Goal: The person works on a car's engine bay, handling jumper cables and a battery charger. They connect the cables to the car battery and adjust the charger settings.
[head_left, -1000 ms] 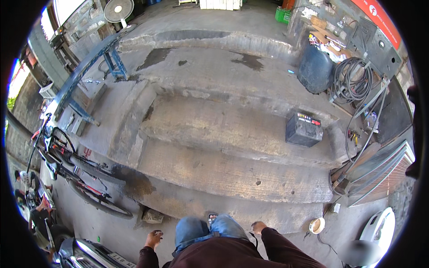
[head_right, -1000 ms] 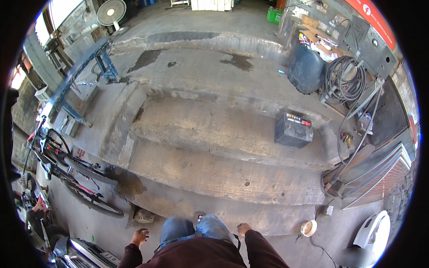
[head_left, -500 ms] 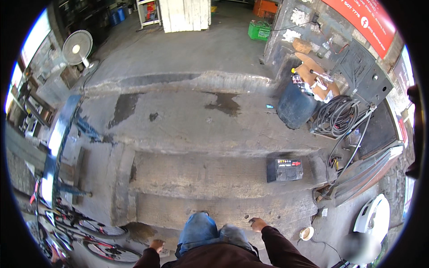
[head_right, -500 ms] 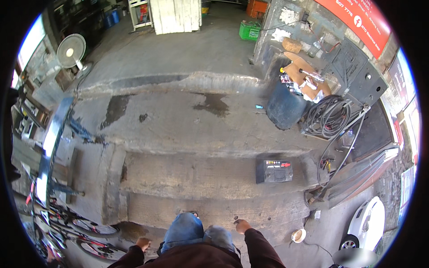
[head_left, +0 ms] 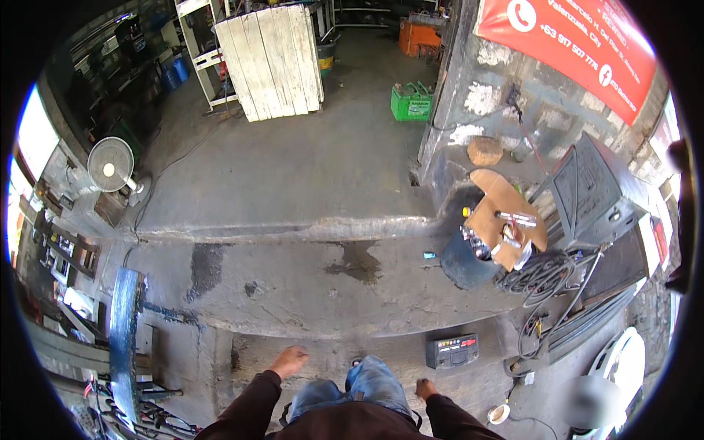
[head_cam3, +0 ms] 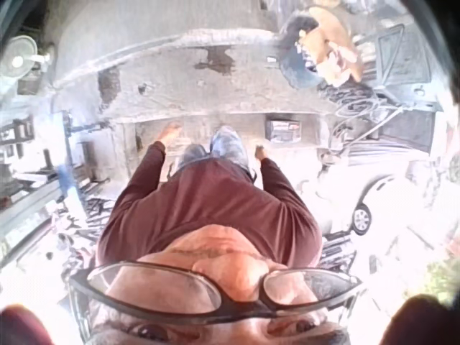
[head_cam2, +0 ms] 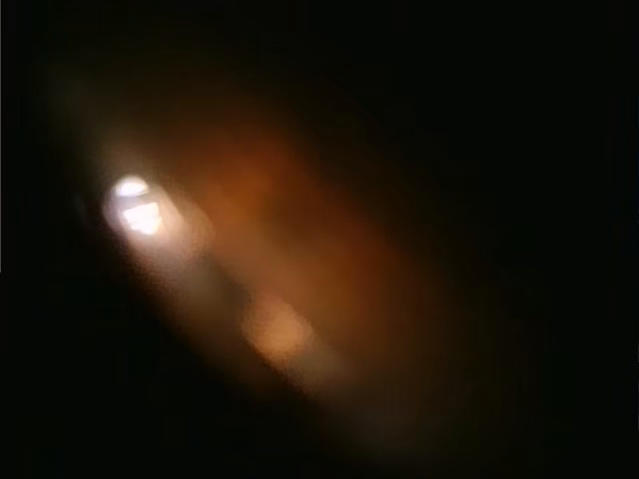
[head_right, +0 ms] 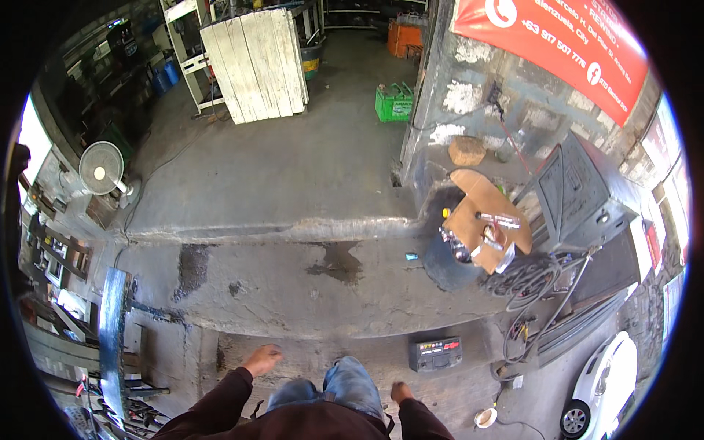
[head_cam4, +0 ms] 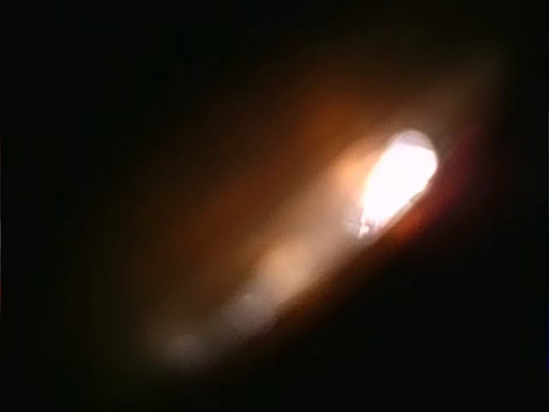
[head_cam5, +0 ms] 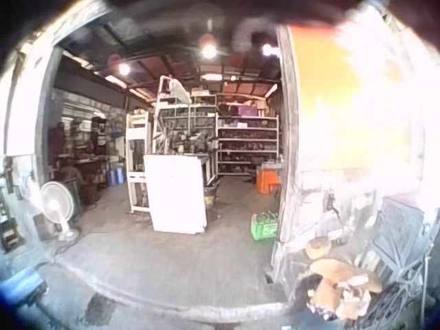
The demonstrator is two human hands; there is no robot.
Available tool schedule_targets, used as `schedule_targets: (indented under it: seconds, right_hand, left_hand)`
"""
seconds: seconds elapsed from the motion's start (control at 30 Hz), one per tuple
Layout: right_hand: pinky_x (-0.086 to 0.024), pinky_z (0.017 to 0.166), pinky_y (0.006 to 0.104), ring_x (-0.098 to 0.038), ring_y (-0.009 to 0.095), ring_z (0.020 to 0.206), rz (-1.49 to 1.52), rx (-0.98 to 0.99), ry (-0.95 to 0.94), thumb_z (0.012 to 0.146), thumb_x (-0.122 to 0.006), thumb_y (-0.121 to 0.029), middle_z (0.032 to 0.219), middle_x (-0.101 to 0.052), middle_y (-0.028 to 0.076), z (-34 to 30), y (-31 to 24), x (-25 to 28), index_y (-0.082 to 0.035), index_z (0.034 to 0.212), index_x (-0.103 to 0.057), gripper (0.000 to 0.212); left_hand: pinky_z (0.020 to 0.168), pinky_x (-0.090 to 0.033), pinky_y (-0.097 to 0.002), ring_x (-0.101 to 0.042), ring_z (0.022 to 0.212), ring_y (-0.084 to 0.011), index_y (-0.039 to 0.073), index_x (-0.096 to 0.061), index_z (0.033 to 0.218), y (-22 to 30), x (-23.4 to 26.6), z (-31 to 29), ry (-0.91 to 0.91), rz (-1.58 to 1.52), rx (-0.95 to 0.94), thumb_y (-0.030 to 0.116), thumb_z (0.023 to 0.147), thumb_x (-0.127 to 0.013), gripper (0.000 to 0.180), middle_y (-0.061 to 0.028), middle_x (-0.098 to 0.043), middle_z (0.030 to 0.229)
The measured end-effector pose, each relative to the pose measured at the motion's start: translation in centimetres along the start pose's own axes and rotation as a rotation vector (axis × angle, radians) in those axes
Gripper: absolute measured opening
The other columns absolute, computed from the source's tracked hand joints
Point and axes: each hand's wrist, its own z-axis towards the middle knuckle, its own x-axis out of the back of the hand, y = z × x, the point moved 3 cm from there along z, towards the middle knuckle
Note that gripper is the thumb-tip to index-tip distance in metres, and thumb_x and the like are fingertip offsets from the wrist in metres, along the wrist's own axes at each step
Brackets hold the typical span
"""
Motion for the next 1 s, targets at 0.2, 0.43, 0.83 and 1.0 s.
schedule_targets:
  seconds: [0.2,0.43,0.83,1.0]
  right_hand:
    - [-0.04,0.113,0.0456,-0.049,0.041,0.135,-0.065,0.816,0.458,0.111,-0.042,-0.028,0.142,-0.053,0.025,7.4,-20.5,36.0,0.0,0.146,-0.048,0.046]
    - [-0.036,0.115,0.0495,-0.047,0.044,0.134,0.506,0.801,0.254,0.113,-0.026,-0.046,0.142,-0.055,0.024,7.3,-39.1,64.9,0.0,0.147,-0.049,0.061]
    - [-0.052,0.101,0.0447,-0.065,0.028,0.116,1.571,0.237,0.114,0.11,-0.026,-0.061,0.128,-0.067,0.016,13.2,-32.1,87.9,0.001,0.142,-0.057,0.076]
    - [-0.056,0.092,0.0452,-0.072,0.035,0.102,0.766,-0.134,0.356,0.103,-0.053,-0.047,0.105,-0.073,0.023,21.6,-24.4,92.1,0.0,0.119,-0.069,0.053]
  left_hand:
    - [0.093,-0.053,-0.0338,-0.068,0.111,-0.0242,-0.001,-0.071,0.123,21.3,9.3,3.3,-0.365,-0.62,0.0,0.035,0.098,-0.068,0.043,-0.0127,-0.073,0.119]
    - [0.085,-0.052,-0.0276,-0.067,0.093,-0.0142,-0.006,-0.07,0.118,35.2,22.1,12.8,-0.423,-0.733,-0.106,0.027,0.1,-0.066,0.038,-0.0078,-0.073,0.108]
    - [0.06,-0.049,-0.0272,-0.064,0.068,-0.0123,0.0,-0.075,0.11,51.9,45.8,26.5,-0.389,-0.923,-0.086,0.023,0.106,-0.059,0.029,-0.006,-0.072,0.081]
    - [0.067,-0.052,-0.0447,-0.07,0.072,-0.0327,0.008,-0.077,0.093,40.1,55.8,36.6,0.049,0.174,0.054,0.032,0.097,-0.061,0.029,-0.0145,-0.073,0.076]
